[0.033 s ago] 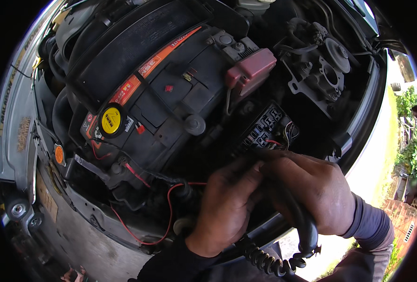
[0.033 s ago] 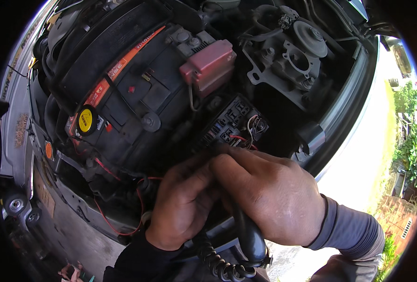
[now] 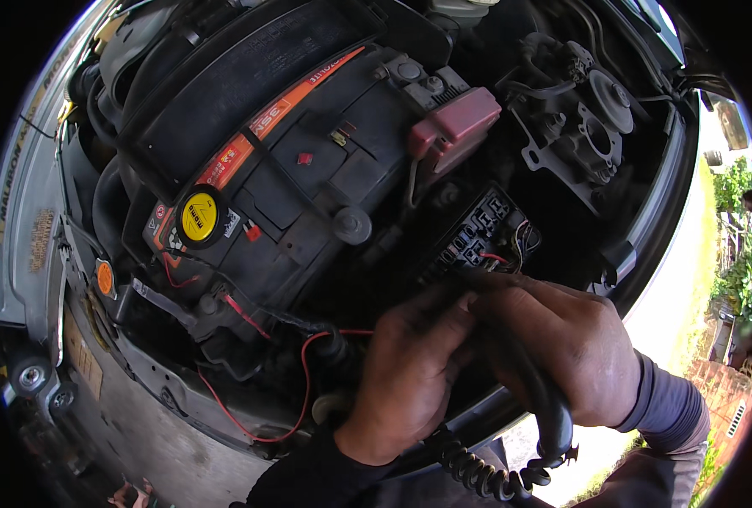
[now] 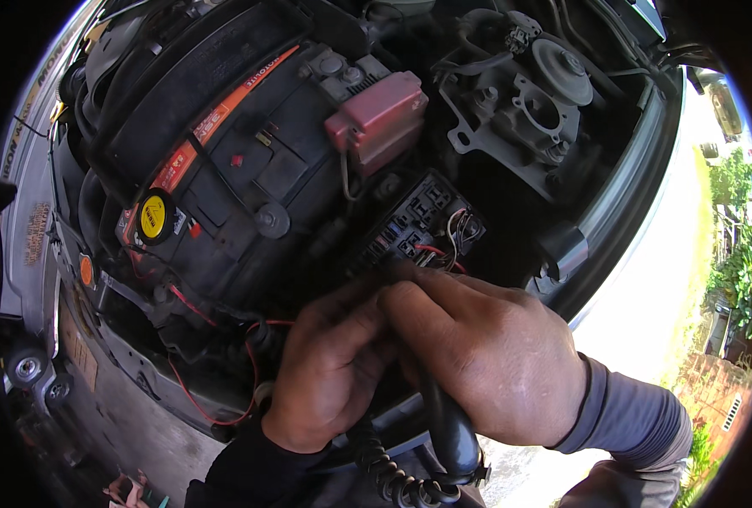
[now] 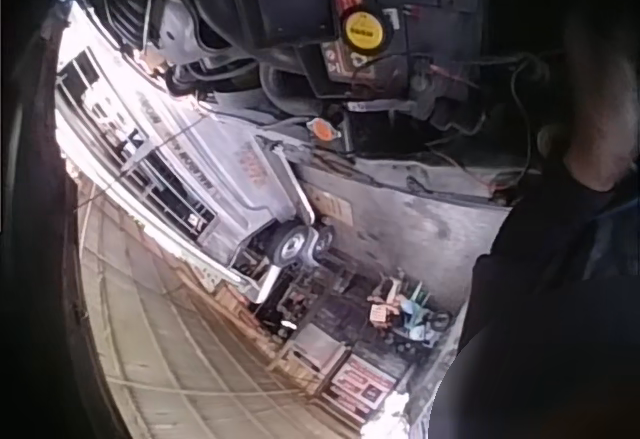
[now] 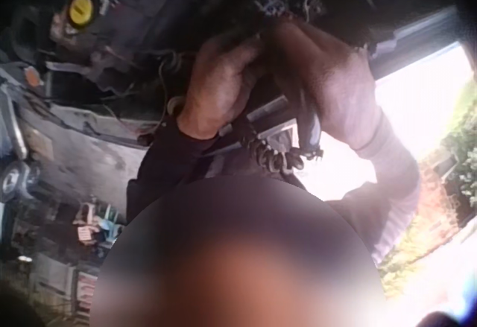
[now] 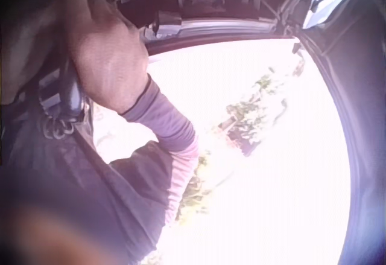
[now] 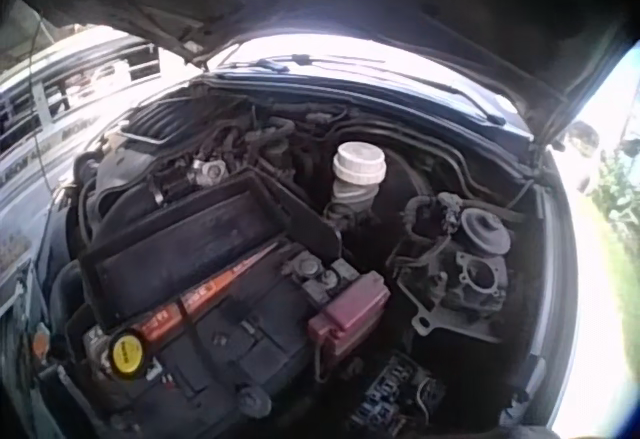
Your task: The person works on a car's electrical system under the hood. They connect wires to the battery and fuse box, then use a multimeter to test continuity and voltage at several points. The person also removes and reattaches a front grille panel.
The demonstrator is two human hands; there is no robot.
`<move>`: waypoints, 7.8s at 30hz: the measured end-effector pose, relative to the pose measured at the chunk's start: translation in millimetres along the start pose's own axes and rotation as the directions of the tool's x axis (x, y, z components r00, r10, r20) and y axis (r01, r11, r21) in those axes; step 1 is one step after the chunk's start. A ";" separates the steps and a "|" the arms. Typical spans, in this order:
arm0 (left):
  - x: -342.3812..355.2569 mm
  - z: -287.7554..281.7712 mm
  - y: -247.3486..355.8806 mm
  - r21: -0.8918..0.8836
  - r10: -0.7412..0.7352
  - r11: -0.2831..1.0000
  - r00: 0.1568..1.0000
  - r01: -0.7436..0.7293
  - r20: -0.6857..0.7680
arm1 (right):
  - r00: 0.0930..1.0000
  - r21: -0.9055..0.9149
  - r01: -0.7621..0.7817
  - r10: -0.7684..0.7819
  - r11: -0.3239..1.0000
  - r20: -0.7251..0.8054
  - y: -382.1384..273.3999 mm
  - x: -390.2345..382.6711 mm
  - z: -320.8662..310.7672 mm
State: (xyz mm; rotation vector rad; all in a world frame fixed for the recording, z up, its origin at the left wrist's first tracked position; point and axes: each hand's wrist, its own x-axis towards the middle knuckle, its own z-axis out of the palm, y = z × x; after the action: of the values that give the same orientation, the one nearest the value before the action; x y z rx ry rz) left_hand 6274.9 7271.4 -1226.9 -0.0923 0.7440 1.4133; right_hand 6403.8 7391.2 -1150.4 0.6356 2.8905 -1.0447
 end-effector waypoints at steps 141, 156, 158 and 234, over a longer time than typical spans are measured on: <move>-8.3 -6.1 -11.3 -0.056 -0.048 0.998 0.985 0.039 -0.167 | 0.920 -0.284 0.316 -0.366 0.905 -0.141 35.2 4.4 14.2; -6.0 -7.2 -10.2 -0.062 -0.040 0.998 0.993 0.033 -0.113 | 0.916 -0.167 0.268 -0.304 0.949 -0.260 31.9 6.7 11.3; -5.9 -8.0 -9.1 -0.056 -0.043 0.998 0.993 0.037 -0.107 | 0.907 -0.200 0.291 -0.336 0.936 -0.255 33.6 7.6 11.2; -2.7 -1.7 -20.2 -0.126 -0.004 0.992 0.975 -0.024 -0.220 | 0.828 -0.407 0.519 -0.560 0.751 0.024 39.1 9.1 -13.6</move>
State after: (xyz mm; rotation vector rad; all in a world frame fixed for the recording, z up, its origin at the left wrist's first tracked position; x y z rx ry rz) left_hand 6292.6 7264.4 -1234.1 -0.3508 0.8356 1.4749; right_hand 6411.9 7430.1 -1165.1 -0.2029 3.3121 -0.3853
